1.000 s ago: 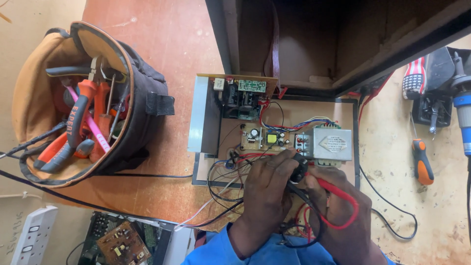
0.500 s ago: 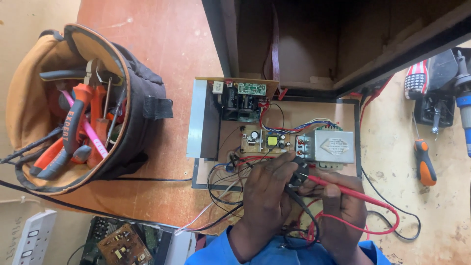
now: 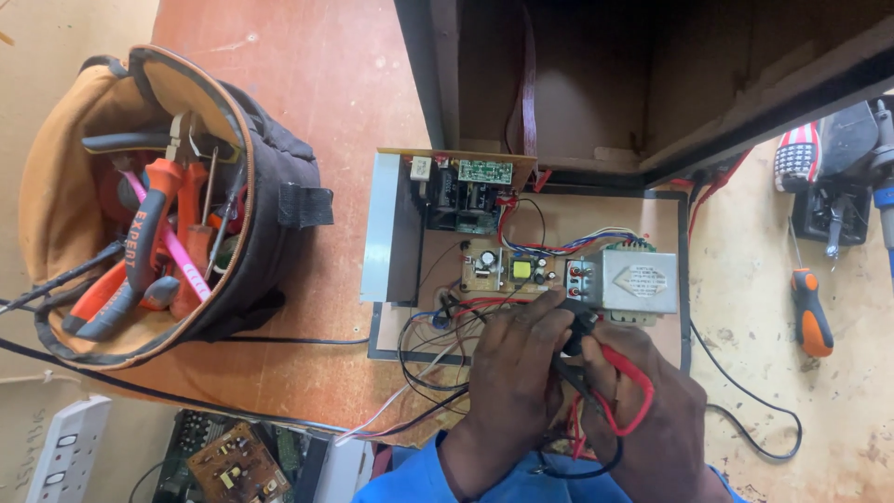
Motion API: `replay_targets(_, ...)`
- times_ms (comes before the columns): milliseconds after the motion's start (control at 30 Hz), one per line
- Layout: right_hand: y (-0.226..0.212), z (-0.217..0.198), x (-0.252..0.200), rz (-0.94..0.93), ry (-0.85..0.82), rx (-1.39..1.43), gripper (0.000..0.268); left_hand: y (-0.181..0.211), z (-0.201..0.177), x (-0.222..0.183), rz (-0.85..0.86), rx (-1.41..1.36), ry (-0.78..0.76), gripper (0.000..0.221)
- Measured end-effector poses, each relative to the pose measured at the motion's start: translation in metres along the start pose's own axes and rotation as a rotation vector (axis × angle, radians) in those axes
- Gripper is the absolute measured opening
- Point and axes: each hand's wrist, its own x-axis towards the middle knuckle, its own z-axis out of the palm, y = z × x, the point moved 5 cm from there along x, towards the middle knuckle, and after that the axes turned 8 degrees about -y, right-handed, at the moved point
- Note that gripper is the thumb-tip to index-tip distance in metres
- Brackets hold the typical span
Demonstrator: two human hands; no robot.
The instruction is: Diagnosing and repairing a circuit board inside a speaker housing using a multimeter and screwdriver.
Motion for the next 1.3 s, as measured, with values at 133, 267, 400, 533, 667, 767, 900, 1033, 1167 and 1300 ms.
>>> replay_targets(133, 0.014, 0.02, -0.008, 0.131, 0.122, 0.443, 0.02, 0.0, 0.0, 0.006, -0.004, 0.004, -0.01, 0.022)
replay_targets(267, 0.039, 0.056, -0.031, 0.141, 0.383, 0.853, 0.014, -0.002, 0.0, 0.002, -0.019, -0.032, -0.028, 0.033)
replay_targets(400, 0.025, 0.043, -0.018, 0.221, 0.296, 0.828, 0.046, 0.0, -0.002, 0.002, -0.03, -0.048, 0.009, 0.036)
replay_targets(533, 0.032, 0.045, -0.016, 0.164, 0.368, 0.95, 0.038, 0.0, -0.003, 0.004, -0.046, -0.077, -0.007, 0.031)
replay_targets(667, 0.041, 0.058, -0.03, 0.168, 0.386, 0.984, 0.039, 0.0, -0.003, 0.0, -0.088, -0.078, -0.016, 0.033)
replay_targets(767, 0.048, 0.065, -0.031, 0.171, 0.346, 1.199, 0.032, 0.003, -0.005, 0.005, -0.061, -0.067, 0.019, 0.028)
replay_targets(900, 0.046, 0.065, -0.027, 0.156, 0.325, 1.338, 0.03, 0.0, -0.004, 0.003, -0.104, -0.077, 0.037, 0.028)
replay_targets(1033, 0.047, 0.068, -0.026, 0.181, 0.305, 1.402, 0.028, 0.001, -0.005, 0.005, -0.091, -0.104, 0.055, 0.028)
replay_targets(1167, 0.049, 0.069, -0.026, 0.169, 0.261, 1.441, 0.027, 0.003, -0.004, 0.007, -0.091, -0.075, 0.061, 0.027)
replay_targets(1300, 0.043, 0.051, -0.023, 0.237, 0.307, 1.332, 0.031, -0.003, 0.003, -0.001, -0.121, -0.065, -0.061, 0.039)
